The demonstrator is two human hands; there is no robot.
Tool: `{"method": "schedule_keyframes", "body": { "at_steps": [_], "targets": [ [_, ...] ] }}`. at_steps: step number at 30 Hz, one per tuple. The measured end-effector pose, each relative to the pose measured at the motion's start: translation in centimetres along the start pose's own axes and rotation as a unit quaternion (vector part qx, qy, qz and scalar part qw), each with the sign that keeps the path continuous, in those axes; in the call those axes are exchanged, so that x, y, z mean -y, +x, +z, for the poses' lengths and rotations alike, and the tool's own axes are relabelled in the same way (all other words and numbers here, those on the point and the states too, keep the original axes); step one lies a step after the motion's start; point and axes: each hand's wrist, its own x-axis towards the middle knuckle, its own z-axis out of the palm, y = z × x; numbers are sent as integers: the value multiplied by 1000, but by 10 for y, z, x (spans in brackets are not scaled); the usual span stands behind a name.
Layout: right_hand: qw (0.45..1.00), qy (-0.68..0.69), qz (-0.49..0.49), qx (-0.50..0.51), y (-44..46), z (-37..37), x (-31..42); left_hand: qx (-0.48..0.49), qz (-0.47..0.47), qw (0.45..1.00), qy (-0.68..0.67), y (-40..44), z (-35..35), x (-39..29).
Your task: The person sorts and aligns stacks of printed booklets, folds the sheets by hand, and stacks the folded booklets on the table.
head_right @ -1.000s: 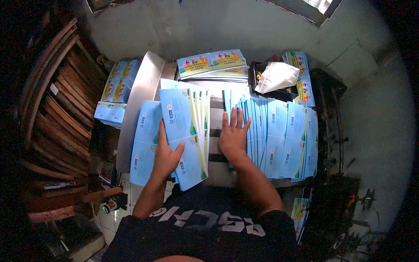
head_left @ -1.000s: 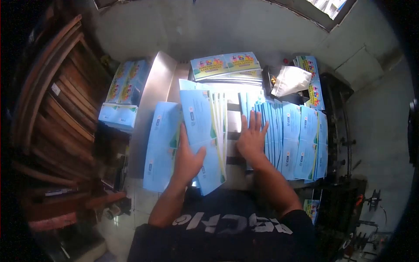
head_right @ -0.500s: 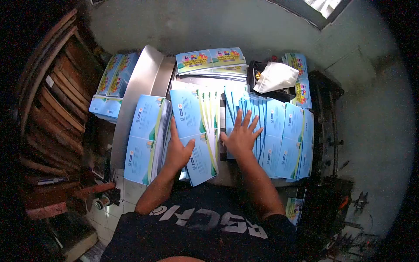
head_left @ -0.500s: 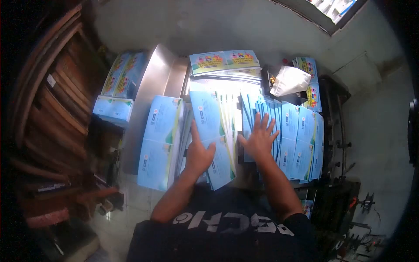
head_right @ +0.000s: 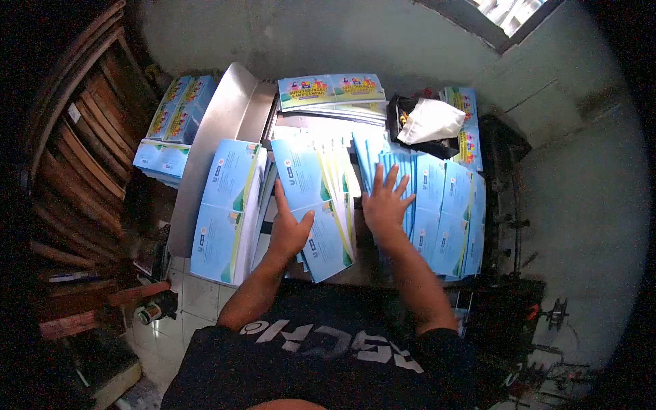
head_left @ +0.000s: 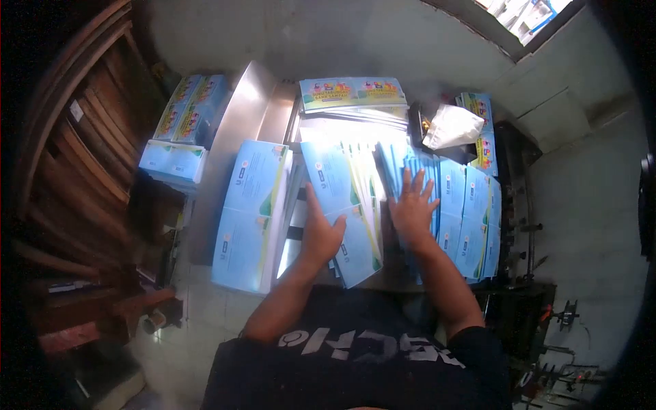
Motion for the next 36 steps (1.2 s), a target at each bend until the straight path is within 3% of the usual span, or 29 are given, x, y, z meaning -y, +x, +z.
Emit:
{"method": "schedule_keyframes", "body": {
  "at_steps": [8, 10, 12, 13, 15, 18, 20, 22, 24, 25, 27, 28, 30, 31, 32, 34, 35, 36],
  "targets": [
    [997, -25, 5, 73, 13, -11, 15, 12, -37, 999, -12, -2, -2, -9],
    [998, -33, -19, 59, 16, -5, 8, 11, -45, 999, -26, -3, -3, -7],
    [997, -72, -28, -7, 17, -3, -9, 6, 17, 1000, -11, -5, 0, 2],
    [999, -37, 8, -1, 15, -7, -17, 10, 15, 1000, -10, -9, 2, 3],
    [999, -8, 24, 25, 11, -15, -25, 45, -47, 995, -70, -8, 9, -3],
    [993, 58, 59, 83, 15, -35, -44, 64, 36, 995, -71, -17, 35, 6],
    [978, 186, -38, -85, 27, -6, -85, 76, 78, 992, -63, -24, 55, 6],
    [960, 258, -37, -101, 17, -61, -89, 130, 20, 991, 3, -30, 85, 16],
    [935, 345, 71, 44, 20, -94, -98, 141, -80, 982, -102, -32, 114, -9],
    [926, 378, 10, 2, 19, -88, -105, 164, -85, 975, -121, -29, 131, 0],
    [940, 341, -23, 10, 9, -65, -102, 194, -132, 959, -161, -12, 163, 23],
    [952, 301, -62, 18, 1, -57, -98, 235, -229, 876, -354, 0, 167, 23],
    [918, 391, -14, 62, -16, -62, -101, 236, -256, 811, -469, 4, 170, 13],
    [883, 451, 14, 127, -23, -76, -112, 271, -224, 807, -474, 6, 166, 2],
    [881, 456, 14, 129, -32, -74, -133, 268, -226, 810, -471, 4, 166, -11],
    [825, 558, 80, 34, -51, -66, -174, 231, -223, 924, -206, 3, 166, -40],
    [823, 562, 75, 39, -51, -55, -178, 198, -219, 937, -187, 4, 174, -37],
    [940, 337, 16, 53, -53, -34, -180, 199, -221, 938, -179, 5, 182, -24]
  ]
}}
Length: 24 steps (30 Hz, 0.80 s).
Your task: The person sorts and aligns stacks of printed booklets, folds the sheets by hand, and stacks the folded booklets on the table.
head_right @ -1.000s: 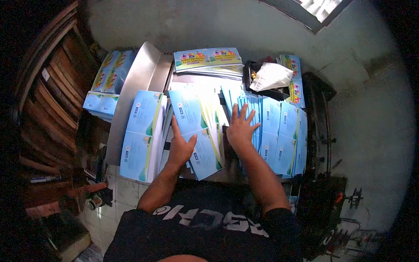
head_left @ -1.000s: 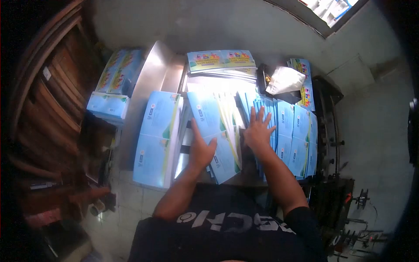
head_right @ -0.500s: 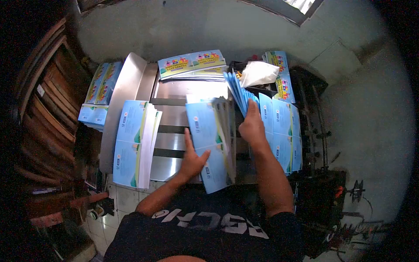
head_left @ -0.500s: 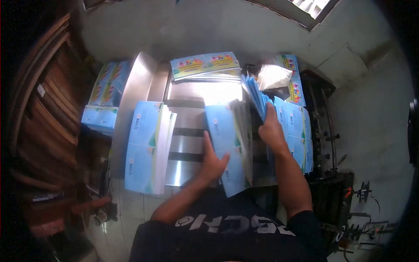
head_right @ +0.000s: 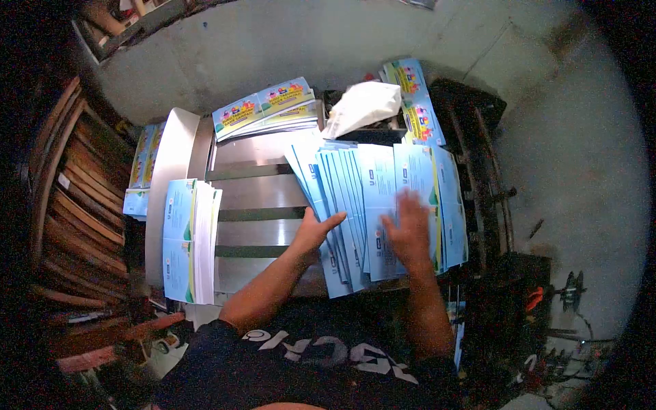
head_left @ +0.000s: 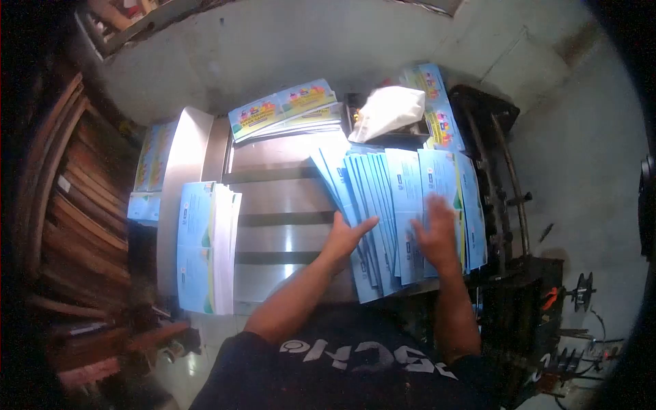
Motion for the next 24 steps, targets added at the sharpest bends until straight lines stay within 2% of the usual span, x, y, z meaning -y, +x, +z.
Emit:
{"method": "schedule_keyframes", "body": {
  "at_steps": [1, 2, 3, 5, 6, 8, 10, 13, 14, 15, 17, 18, 19, 20, 21, 24],
  "targets": [
    [966, -253, -37, 23, -3, 19, -18, -16, 11, 999, 41, 13, 0, 19],
    [979, -191, -63, -26, -6, 48, -33, -34, 27, 996, 78, 23, 3, 26],
    [980, -193, -53, -17, -6, 47, -25, -37, 30, 996, 81, 21, 13, 19],
    [982, -186, -43, -6, -9, 42, -15, -45, 54, 997, -16, 8, 31, 0],
    [980, -193, -46, -7, -9, 39, -11, -46, 54, 997, -9, 14, 35, 6],
    [978, -201, -47, -6, -12, 42, -9, -95, 113, 987, 54, 23, 36, 25],
    [982, -172, -78, 16, -11, 44, -9, -97, 114, 986, 70, 20, 34, 19],
    [991, -119, -63, -3, -15, 41, -12, -122, 84, 986, 76, 19, 21, 28],
    [994, -91, -58, -13, -15, 39, -14, -117, 77, 989, 53, 12, 11, 22],
    [994, -93, -55, -14, -15, 38, -17, -134, 82, 983, 95, 1, -2, 12],
    [983, -181, -1, 38, -15, 38, -23, -124, 49, 986, 99, -17, -41, -1],
    [984, -177, -1, 37, -15, 43, -28, -102, 44, 991, 72, -38, -52, -26],
    [981, -196, -14, 7, -16, 49, -34, -116, 20, 990, 75, -51, -70, -37],
    [977, -212, -26, -24, -17, 55, -36, -60, 59, 992, 94, -45, -110, -27],
    [970, -241, -9, -18, -16, 60, -32, -38, 52, 993, 99, -52, -125, -41],
    [979, -185, -65, -61, -9, 79, 14, -22, 26, 994, 100, -71, -140, -63]
  ]
}}
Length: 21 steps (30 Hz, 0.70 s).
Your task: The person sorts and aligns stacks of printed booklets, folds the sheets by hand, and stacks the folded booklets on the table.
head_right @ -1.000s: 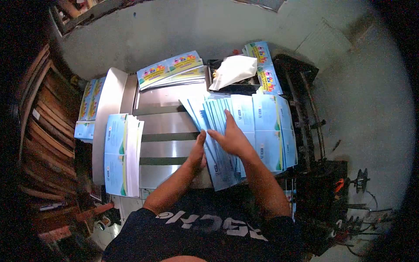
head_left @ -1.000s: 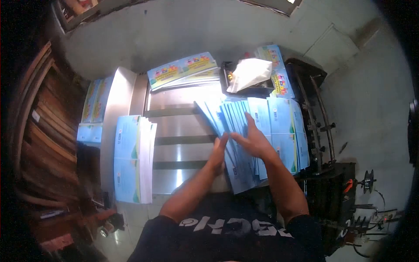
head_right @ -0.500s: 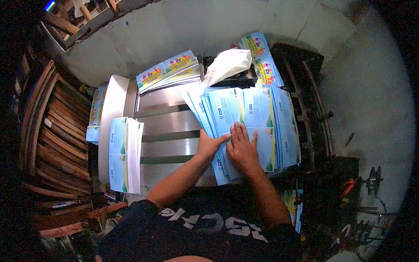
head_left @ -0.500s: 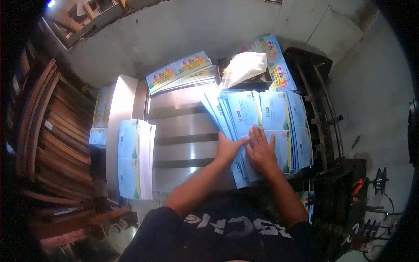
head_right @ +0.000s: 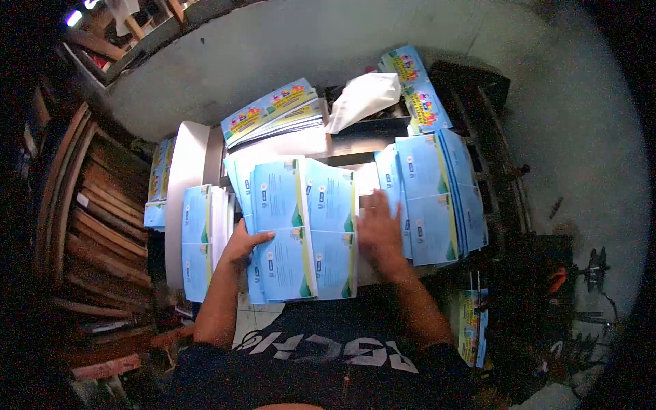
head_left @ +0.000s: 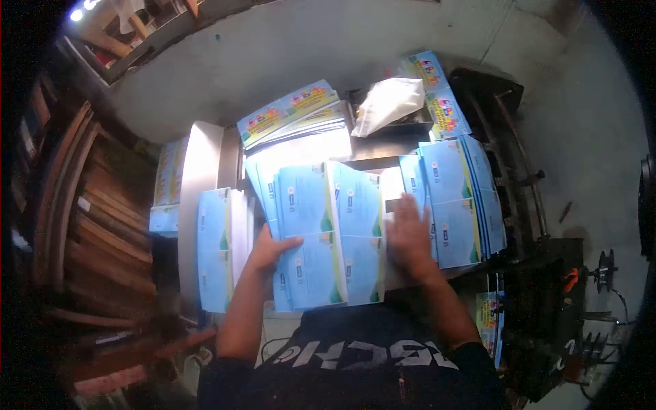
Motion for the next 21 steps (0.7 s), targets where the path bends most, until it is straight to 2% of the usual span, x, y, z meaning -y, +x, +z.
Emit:
{"method": "schedule_keyframes", "body": {
  "at_steps": [1, 2, 4, 5, 6, 7, 8, 10, 12, 13, 15, 16, 17, 18, 19, 20, 21],
  "targets": [
    [995, -16, -83, 45, 3, -1, 19, 11, -22, 1000, 2, -4, -5, -2],
    [981, 131, -1, 145, 6, -2, 44, 8, -25, 1000, 7, -3, -8, 6],
    [988, 136, -20, 73, -1, 41, 76, -23, 5, 1000, -17, 7, -8, 32],
    [988, 134, -24, 72, 3, 41, 83, -22, -13, 1000, -17, 6, -5, 27],
    [954, 289, -54, 58, 8, 40, 88, -27, -9, 999, -23, 9, -4, 26],
    [894, 438, -82, 45, 13, 38, 91, -7, -19, 999, -29, 11, -6, 24],
    [893, 439, -86, 47, 14, 32, 88, 15, -31, 999, -31, 9, -8, 23],
    [780, 617, 23, 103, 22, 4, 65, 11, -25, 999, -36, 8, -9, 22],
    [831, 538, 138, 35, 22, 3, 38, 10, -22, 999, -45, 8, -5, 20],
    [827, 541, 151, 29, 22, 20, 36, -19, -38, 999, -34, 6, -2, 15],
    [864, 493, 101, 21, 15, 50, 41, -47, -55, 997, -19, -2, 7, 5],
    [900, 435, 31, 17, 17, 53, 55, -91, -43, 995, 18, -5, 13, 0],
    [886, 462, 27, 27, 21, 54, 61, -135, -32, 989, 56, -7, 16, -4],
    [884, 466, 26, 25, 23, 49, 63, -136, -30, 988, 60, -5, 14, 5],
    [880, 473, 30, 26, 24, 41, 64, -187, 56, 942, 275, -1, 11, 19],
    [877, 479, 34, 29, 23, 38, 65, -227, 137, 841, 472, 2, 6, 32],
    [876, 480, 33, 32, 21, 39, 65, -155, 127, 911, 361, -2, 8, 19]
  ]
}}
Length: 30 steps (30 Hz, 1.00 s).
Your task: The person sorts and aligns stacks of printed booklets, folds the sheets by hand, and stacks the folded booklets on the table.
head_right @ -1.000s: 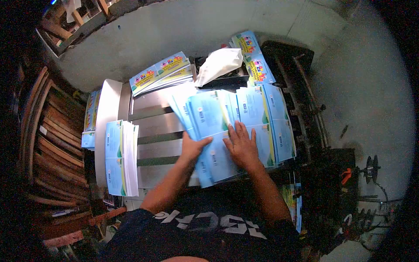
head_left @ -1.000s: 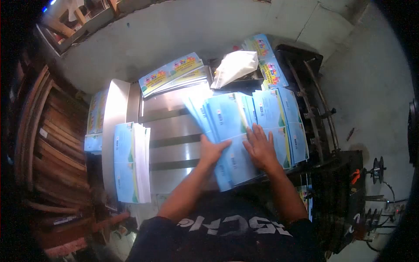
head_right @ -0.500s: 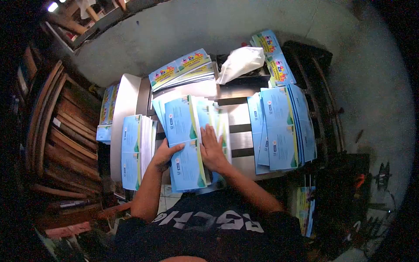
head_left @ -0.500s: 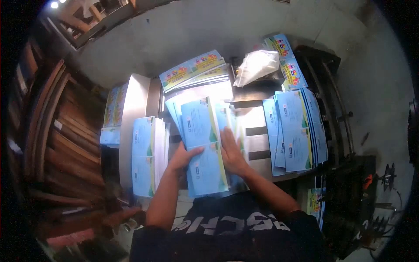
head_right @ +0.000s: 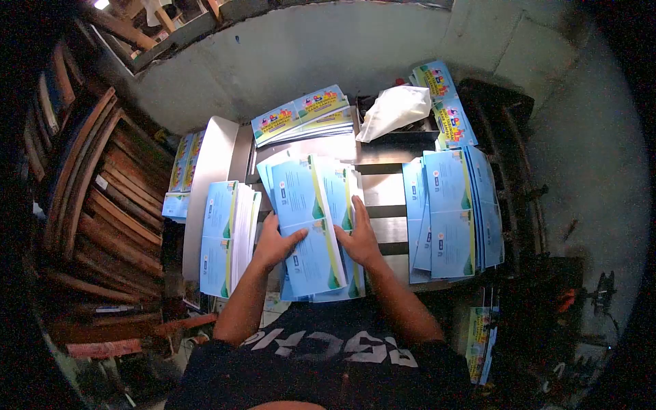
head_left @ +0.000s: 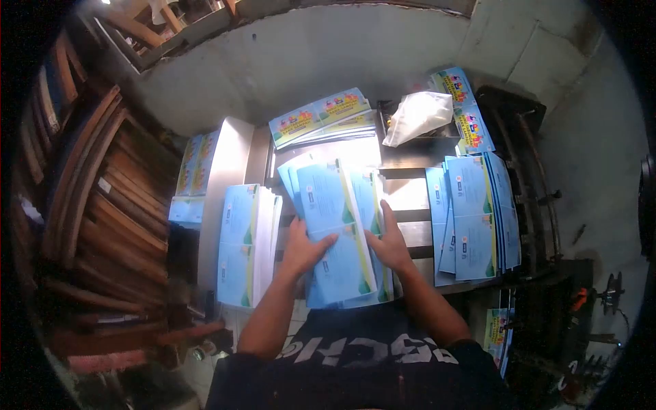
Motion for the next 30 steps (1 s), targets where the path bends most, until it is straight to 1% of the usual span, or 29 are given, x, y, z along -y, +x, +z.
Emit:
{"method": "schedule_keyframes", "body": {
  "at_steps": [1, 3, 4, 5, 6, 7, 8, 9, 10, 11, 13, 14, 15, 16, 17, 18, 19, 20, 21, 22, 23, 24, 25, 26, 27, 28, 29, 30],
  "targets": [
    [1000, -15, -13, 2, -1, 0, -1, -2, -2, 1000, 0, -1, 2, 9],
    [999, -29, -36, -2, 10, -2, -1, -160, 4, 987, 28, 10, 1, 31],
    [1000, -2, -30, -7, 9, -1, -3, -175, -61, 979, -86, 11, -16, 18],
    [999, 25, -21, -8, 5, 1, -6, -156, -134, 959, -195, 1, -45, -32],
    [999, 26, -19, -4, 2, -1, -4, -161, -62, 937, -305, 3, -58, -22],
    [998, 58, -6, 6, 2, -4, 2, -129, -44, 916, -378, -5, -73, -48],
    [996, 90, 8, 18, 3, -4, 6, -105, -42, 918, -379, -7, -78, -62],
    [995, 92, 5, 25, 8, -4, -2, -82, -40, 920, -381, -10, -77, -72],
    [966, 252, 41, 46, 17, -7, -13, -56, -42, 946, -318, -11, -67, -80],
    [909, 405, 77, 65, 26, -9, -23, -27, -45, 966, -253, -11, -52, -89],
    [880, 463, 70, 78, 24, -27, -7, -101, 1, 989, -111, -14, 0, -81],
    [864, 492, 66, 85, 22, -36, 1, -109, 1, 988, -112, -15, 9, -65],
    [866, 465, 54, 175, 24, -50, 9, -172, -33, 984, -34, -15, 17, -47],
    [865, 467, 51, 177, 20, -48, 14, -230, -66, 970, 45, -12, 23, -28],
    [913, 379, 59, 142, 13, -41, 19, -233, -62, 969, 46, -2, 28, 1],
    [950, 284, 70, 109, 9, -34, 22, -156, -116, 979, -55, 5, 29, 34],
    [949, 284, 72, 118, 7, -25, 18, -79, -173, 969, -155, 1, 19, 22],
    [959, 265, 49, 90, 10, -13, 10, -52, -176, 969, -168, -3, 14, 6],
    [967, 247, 26, 60, 11, -4, 7, -54, -178, 969, -164, 6, 9, 3],
    [958, 276, 27, 66, 11, -1, 9, -14, -227, 954, -194, 10, 5, 2],
    [958, 276, 24, 71, 11, 2, 4, 23, -269, 936, -226, 13, 2, 1],
    [962, 263, 3, 69, 13, 7, -6, 99, -264, 910, -303, 16, -5, 0],
    [965, 251, -21, 69, 16, 10, -7, 86, -256, 913, -306, 19, -5, -4],
    [964, 252, -35, 80, 16, 12, -6, 98, -223, 914, -324, 17, 0, -5],
    [955, 286, -30, 74, 14, 13, -2, 112, -191, 915, -338, 16, 2, -12],
    [945, 320, -22, 67, 13, 17, 2, 105, -183, 915, -344, 17, 2, -17],
    [944, 322, -23, 73, 13, 23, 3, 98, -185, 916, -344, 14, -2, -19],
    [941, 331, -34, 67, 13, 28, 2, 97, -203, 902, -369, 13, -6, -27]
  ]
}}
